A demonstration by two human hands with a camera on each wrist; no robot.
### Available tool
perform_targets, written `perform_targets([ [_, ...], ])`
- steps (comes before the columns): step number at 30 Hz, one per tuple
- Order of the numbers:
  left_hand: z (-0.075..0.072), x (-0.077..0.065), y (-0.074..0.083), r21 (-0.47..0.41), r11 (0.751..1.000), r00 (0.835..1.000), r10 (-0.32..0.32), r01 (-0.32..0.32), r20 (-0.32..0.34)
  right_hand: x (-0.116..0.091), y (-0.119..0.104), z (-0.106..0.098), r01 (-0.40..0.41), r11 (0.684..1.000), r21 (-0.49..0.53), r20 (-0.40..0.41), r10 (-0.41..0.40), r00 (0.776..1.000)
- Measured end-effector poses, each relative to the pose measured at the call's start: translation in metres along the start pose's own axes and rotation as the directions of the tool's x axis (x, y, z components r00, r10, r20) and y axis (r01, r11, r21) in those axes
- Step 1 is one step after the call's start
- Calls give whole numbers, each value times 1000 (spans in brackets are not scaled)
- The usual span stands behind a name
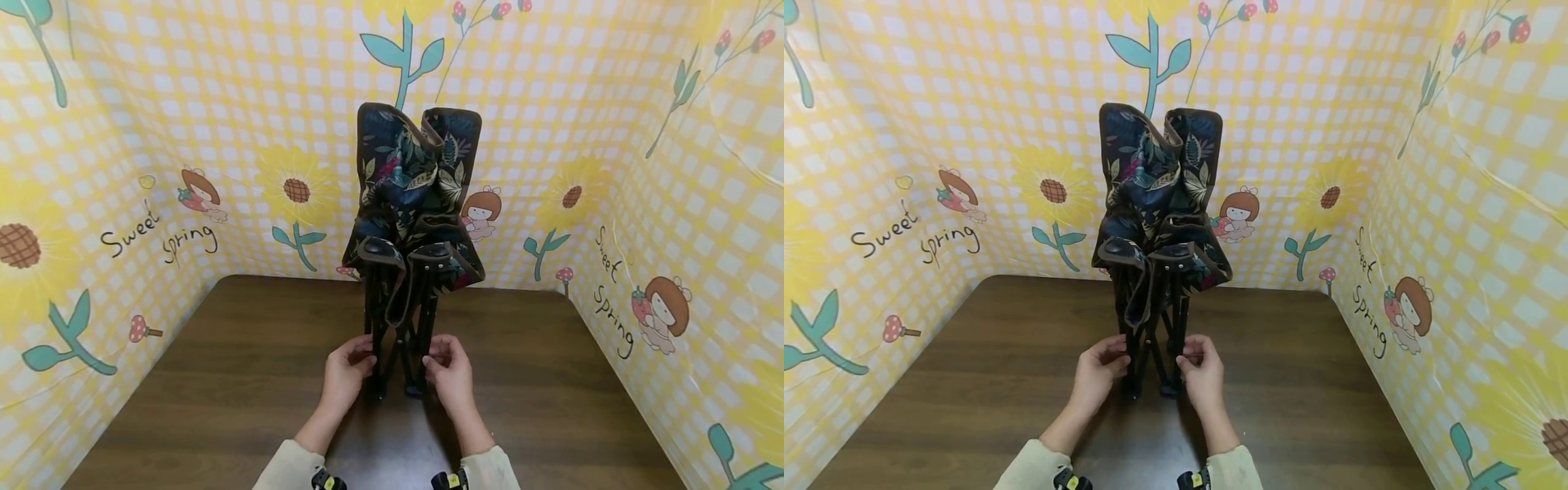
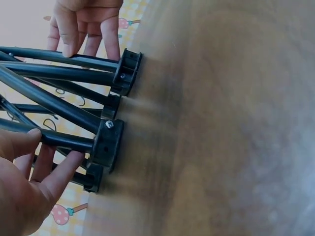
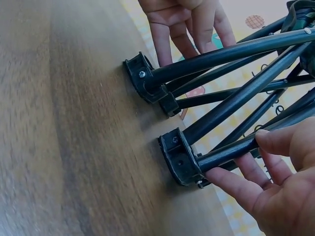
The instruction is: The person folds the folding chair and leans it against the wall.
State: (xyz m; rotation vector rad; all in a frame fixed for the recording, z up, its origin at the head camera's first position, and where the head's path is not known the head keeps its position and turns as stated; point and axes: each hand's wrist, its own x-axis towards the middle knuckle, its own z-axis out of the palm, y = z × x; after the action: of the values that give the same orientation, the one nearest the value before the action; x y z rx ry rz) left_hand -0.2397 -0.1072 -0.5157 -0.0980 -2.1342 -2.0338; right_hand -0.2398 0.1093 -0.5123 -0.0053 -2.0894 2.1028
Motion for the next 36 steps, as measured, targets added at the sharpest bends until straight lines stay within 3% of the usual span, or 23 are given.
perform_targets([
  [6,0,-4,10,14,1000,999,-19,19,-34,3,2,5,18,1000,-19,13,-17,1000],
  [11,0,-6,21,86,996,999,29,-27,-23,7,4,6,19,999,-36,21,-18,1000],
  [15,-1,1,11,112,991,997,69,-66,-22,11,5,6,21,999,-41,33,-19,999],
  [20,-5,10,-3,103,992,998,70,-70,6,16,5,6,17,999,-47,41,-15,999],
  [28,-7,19,-2,140,986,995,78,-86,58,21,6,9,10,999,-49,33,-9,999],
  [36,-8,30,-9,127,987,995,91,-95,39,30,8,10,38,997,-65,43,-35,998],
])
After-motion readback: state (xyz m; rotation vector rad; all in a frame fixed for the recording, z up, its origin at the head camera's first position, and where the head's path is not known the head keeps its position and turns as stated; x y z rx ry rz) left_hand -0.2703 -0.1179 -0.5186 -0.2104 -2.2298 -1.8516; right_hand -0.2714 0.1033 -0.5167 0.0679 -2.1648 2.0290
